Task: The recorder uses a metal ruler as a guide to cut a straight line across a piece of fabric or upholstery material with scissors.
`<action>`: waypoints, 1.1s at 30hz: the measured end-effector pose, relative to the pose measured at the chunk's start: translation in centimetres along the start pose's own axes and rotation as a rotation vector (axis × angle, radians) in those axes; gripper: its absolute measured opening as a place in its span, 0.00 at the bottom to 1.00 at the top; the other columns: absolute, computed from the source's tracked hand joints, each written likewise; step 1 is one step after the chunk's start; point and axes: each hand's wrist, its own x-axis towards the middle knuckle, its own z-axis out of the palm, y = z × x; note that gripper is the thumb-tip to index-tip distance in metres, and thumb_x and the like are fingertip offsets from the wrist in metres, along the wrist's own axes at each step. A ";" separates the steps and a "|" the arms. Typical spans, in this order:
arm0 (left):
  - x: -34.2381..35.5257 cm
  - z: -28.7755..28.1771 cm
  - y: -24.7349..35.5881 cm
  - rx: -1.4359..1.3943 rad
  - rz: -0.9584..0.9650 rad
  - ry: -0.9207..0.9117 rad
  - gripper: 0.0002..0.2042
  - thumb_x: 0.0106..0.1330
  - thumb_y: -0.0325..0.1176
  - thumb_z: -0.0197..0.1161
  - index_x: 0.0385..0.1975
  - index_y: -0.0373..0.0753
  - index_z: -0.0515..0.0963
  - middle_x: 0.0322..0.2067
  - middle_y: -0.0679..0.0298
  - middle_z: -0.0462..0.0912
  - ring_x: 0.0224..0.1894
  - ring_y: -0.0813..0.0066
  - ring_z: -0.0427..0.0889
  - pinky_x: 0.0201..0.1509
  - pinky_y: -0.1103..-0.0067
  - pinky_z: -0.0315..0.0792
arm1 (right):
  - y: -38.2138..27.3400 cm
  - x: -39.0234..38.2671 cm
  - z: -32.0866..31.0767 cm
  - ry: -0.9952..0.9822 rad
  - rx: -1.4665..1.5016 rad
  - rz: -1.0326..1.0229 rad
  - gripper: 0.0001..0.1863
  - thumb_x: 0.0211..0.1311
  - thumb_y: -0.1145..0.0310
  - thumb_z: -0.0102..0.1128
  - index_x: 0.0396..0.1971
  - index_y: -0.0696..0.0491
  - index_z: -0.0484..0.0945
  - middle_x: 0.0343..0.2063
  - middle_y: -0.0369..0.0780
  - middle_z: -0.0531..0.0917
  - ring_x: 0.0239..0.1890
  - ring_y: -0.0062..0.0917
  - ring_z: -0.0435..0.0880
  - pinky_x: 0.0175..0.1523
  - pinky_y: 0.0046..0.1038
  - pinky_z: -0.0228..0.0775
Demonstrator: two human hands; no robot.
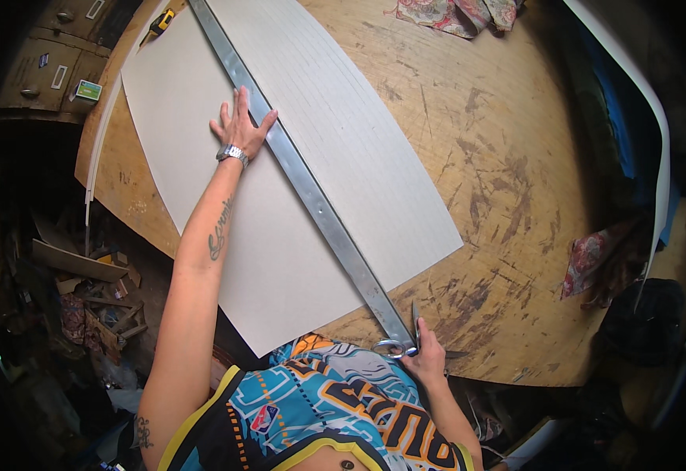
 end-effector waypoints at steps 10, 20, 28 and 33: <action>-0.2 0.3 0.2 0.044 -0.003 -0.015 0.54 0.50 0.78 0.48 0.73 0.50 0.46 0.72 0.63 0.53 0.73 0.51 0.47 0.69 0.42 0.28 | -0.7 -0.4 -0.4 0.006 -0.003 0.022 0.51 0.37 0.58 0.79 0.64 0.55 0.63 0.29 0.45 0.75 0.29 0.41 0.79 0.33 0.37 0.72; 1.3 -0.2 -1.1 0.345 0.061 -0.009 0.53 0.53 0.79 0.43 0.73 0.47 0.45 0.74 0.64 0.44 0.73 0.51 0.47 0.70 0.44 0.37 | -0.7 0.3 -0.1 0.015 -0.025 0.031 0.51 0.37 0.58 0.79 0.65 0.52 0.62 0.32 0.45 0.77 0.32 0.41 0.79 0.36 0.35 0.73; 3.7 -4.2 0.6 0.375 0.159 -0.443 0.65 0.34 0.77 0.64 0.72 0.43 0.48 0.73 0.63 0.46 0.69 0.52 0.59 0.69 0.52 0.52 | 0.1 0.2 0.1 -0.025 -0.029 0.067 0.51 0.36 0.60 0.80 0.65 0.51 0.62 0.33 0.44 0.77 0.34 0.39 0.81 0.39 0.33 0.74; 3.8 -5.8 2.5 0.441 0.156 -0.439 0.66 0.31 0.74 0.70 0.70 0.40 0.50 0.71 0.62 0.53 0.67 0.52 0.63 0.67 0.51 0.56 | 0.1 0.3 -0.3 0.003 0.013 0.036 0.51 0.36 0.60 0.78 0.66 0.48 0.62 0.30 0.43 0.75 0.31 0.40 0.79 0.37 0.37 0.73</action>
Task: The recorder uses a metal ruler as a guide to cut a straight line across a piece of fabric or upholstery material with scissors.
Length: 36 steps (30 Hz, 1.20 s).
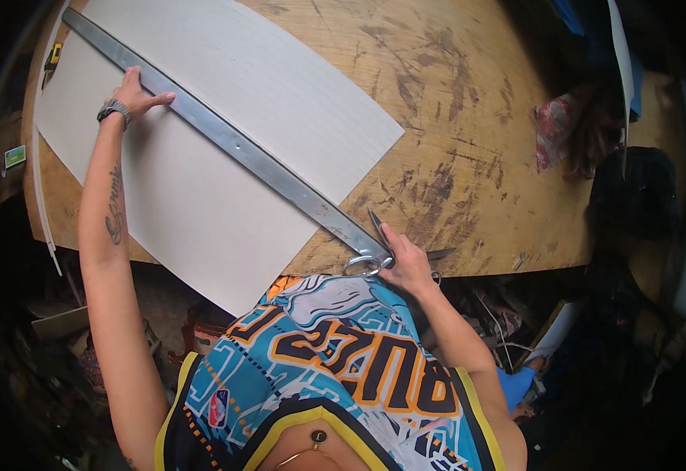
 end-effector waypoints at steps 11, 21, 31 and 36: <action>-2.0 -1.3 2.2 -0.026 -0.016 -0.057 0.68 0.28 0.73 0.72 0.68 0.33 0.50 0.67 0.54 0.55 0.65 0.55 0.63 0.64 0.58 0.60 | -2.0 4.2 -5.9 0.014 0.115 0.311 0.41 0.45 0.73 0.69 0.63 0.52 0.63 0.35 0.45 0.80 0.34 0.39 0.81 0.41 0.32 0.74; 0.7 -1.6 -1.0 -0.191 0.077 -0.038 0.57 0.37 0.66 0.73 0.67 0.39 0.57 0.65 0.57 0.59 0.62 0.55 0.65 0.63 0.56 0.58 | -18.3 34.5 -13.3 0.034 0.122 -0.434 0.24 0.58 0.76 0.54 0.57 0.54 0.70 0.34 0.49 0.82 0.37 0.45 0.82 0.46 0.36 0.72; 1.2 -2.9 -3.5 -0.099 0.030 -0.004 0.63 0.35 0.67 0.73 0.68 0.29 0.53 0.70 0.50 0.52 0.62 0.60 0.66 0.62 0.57 0.57 | -43.4 63.8 -7.1 -0.009 -0.231 -0.660 0.18 0.57 0.69 0.53 0.48 0.49 0.79 0.35 0.52 0.83 0.39 0.47 0.82 0.46 0.42 0.73; 3.1 -3.8 -1.7 0.030 0.081 -0.187 0.63 0.36 0.72 0.69 0.67 0.29 0.53 0.70 0.47 0.51 0.39 0.65 0.84 0.47 0.68 0.74 | -49.8 75.4 -1.3 0.078 -0.379 -0.696 0.21 0.57 0.66 0.49 0.50 0.46 0.79 0.38 0.52 0.83 0.43 0.48 0.81 0.49 0.42 0.73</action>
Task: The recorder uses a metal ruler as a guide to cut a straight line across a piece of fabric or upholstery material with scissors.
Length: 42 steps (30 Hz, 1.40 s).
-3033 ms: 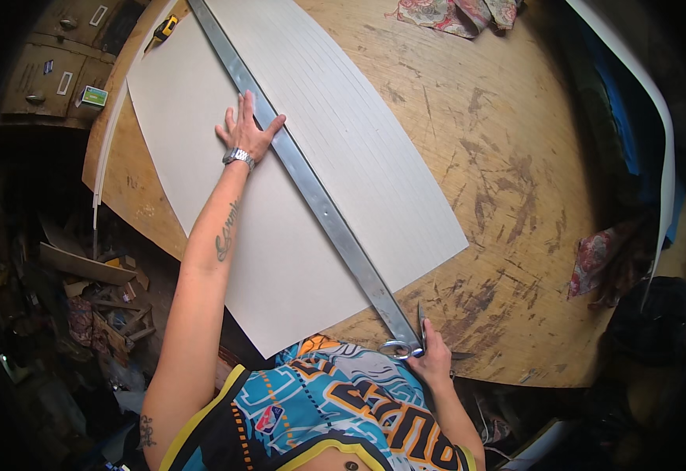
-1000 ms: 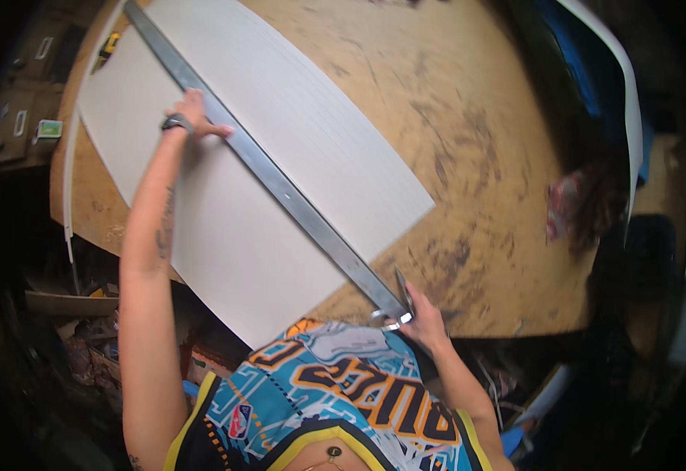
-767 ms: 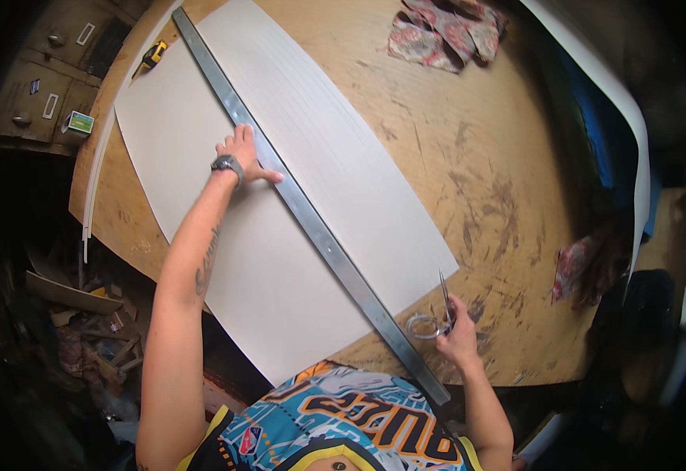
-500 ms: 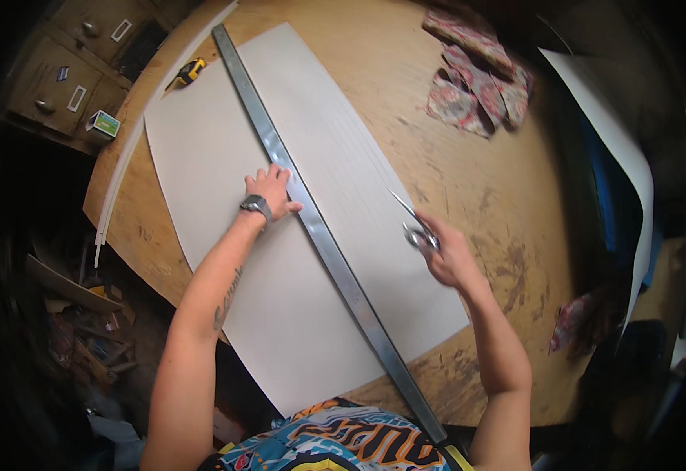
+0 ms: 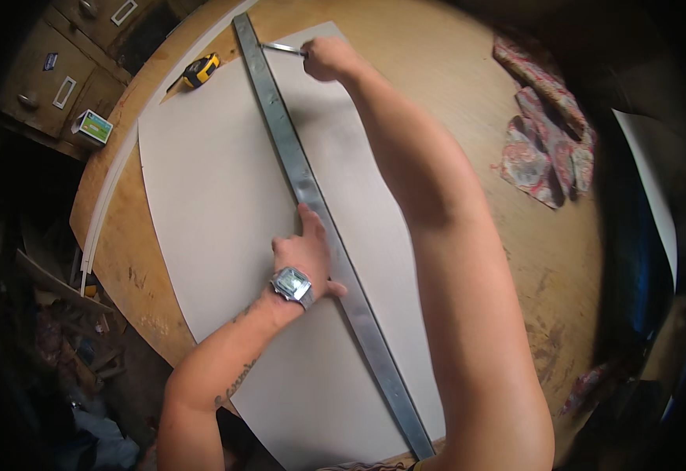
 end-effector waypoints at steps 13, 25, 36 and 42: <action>0.2 0.5 -2.0 -0.388 0.128 0.067 0.63 0.35 0.45 0.82 0.62 0.15 0.44 0.45 0.46 0.78 0.32 0.64 0.85 0.32 0.78 0.79 | -3.9 9.3 4.8 -0.018 -0.271 0.037 0.18 0.59 0.67 0.47 0.46 0.46 0.83 0.47 0.41 0.84 0.51 0.35 0.82 0.50 0.34 0.75; 0.6 0.5 -0.8 -0.103 0.120 0.052 0.40 0.52 0.46 0.70 0.63 0.32 0.65 0.67 0.38 0.51 0.28 0.66 0.85 0.21 0.74 0.77 | -2.1 5.0 4.4 -0.193 -0.641 -0.108 0.16 0.58 0.67 0.48 0.41 0.44 0.83 0.41 0.40 0.85 0.45 0.35 0.84 0.45 0.40 0.77; 0.2 0.8 -1.8 -0.134 0.050 0.094 0.67 0.34 0.67 0.74 0.65 0.20 0.48 0.66 0.39 0.54 0.44 0.57 0.84 0.47 0.70 0.78 | -2.8 -34.3 -2.0 -0.634 -0.122 -0.145 0.23 0.58 0.74 0.52 0.55 0.54 0.68 0.29 0.46 0.79 0.29 0.42 0.84 0.31 0.40 0.77; -0.3 0.6 -1.3 -0.070 0.027 0.117 0.66 0.33 0.68 0.74 0.65 0.23 0.51 0.68 0.40 0.49 0.60 0.57 0.74 0.56 0.69 0.75 | -3.8 -48.8 -4.3 -0.825 -0.037 -0.003 0.26 0.59 0.72 0.53 0.60 0.55 0.64 0.31 0.46 0.77 0.26 0.38 0.82 0.30 0.38 0.77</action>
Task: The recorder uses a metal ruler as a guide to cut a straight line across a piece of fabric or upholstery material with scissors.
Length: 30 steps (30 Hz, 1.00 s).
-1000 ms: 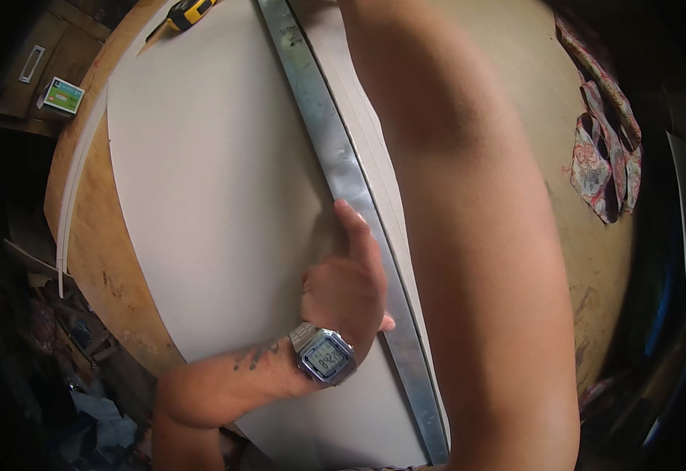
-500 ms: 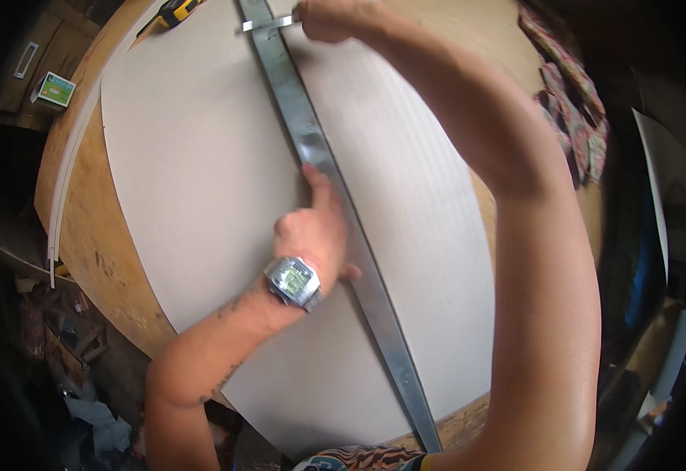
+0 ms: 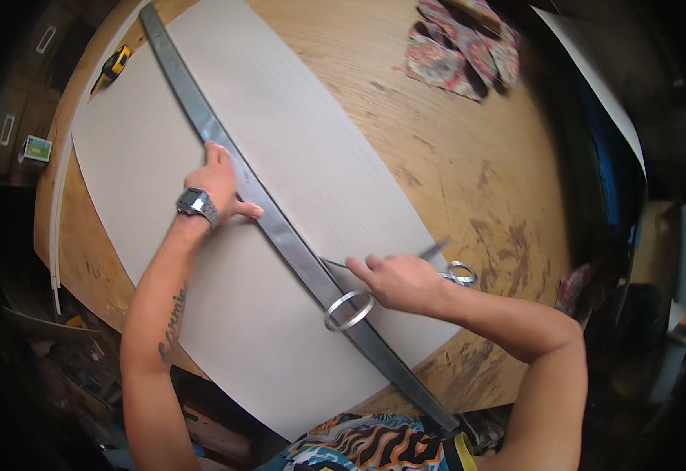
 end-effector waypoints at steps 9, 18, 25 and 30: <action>-0.7 0.0 0.1 0.053 -0.125 -0.013 0.63 0.37 0.68 0.72 0.70 0.36 0.47 0.72 0.54 0.46 0.62 0.54 0.70 0.63 0.54 0.63 | -7.8 -6.8 15.2 0.345 0.255 0.004 0.33 0.54 0.73 0.54 0.63 0.53 0.62 0.34 0.43 0.75 0.29 0.36 0.81 0.35 0.37 0.75; -6.3 4.2 6.9 -0.071 0.017 0.027 0.46 0.45 0.60 0.72 0.63 0.39 0.65 0.69 0.58 0.56 0.61 0.56 0.70 0.61 0.53 0.63 | -7.1 -6.6 17.1 0.410 0.281 -0.033 0.30 0.57 0.74 0.52 0.62 0.53 0.62 0.41 0.46 0.75 0.29 0.40 0.82 0.35 0.39 0.78; -11.9 4.9 9.9 -0.039 -0.064 -0.089 0.73 0.27 0.74 0.71 0.72 0.37 0.39 0.74 0.57 0.37 0.60 0.58 0.73 0.62 0.53 0.63 | -6.5 -6.6 14.6 0.329 0.363 0.009 0.27 0.60 0.71 0.52 0.61 0.46 0.62 0.41 0.47 0.78 0.36 0.42 0.84 0.38 0.42 0.77; -12.0 5.5 9.3 -0.048 -0.080 -0.097 0.73 0.28 0.73 0.72 0.72 0.38 0.37 0.74 0.60 0.34 0.58 0.61 0.76 0.63 0.51 0.61 | -2.3 -1.5 7.7 0.607 0.334 0.085 0.24 0.56 0.74 0.51 0.55 0.48 0.69 0.34 0.46 0.80 0.38 0.44 0.82 0.40 0.42 0.76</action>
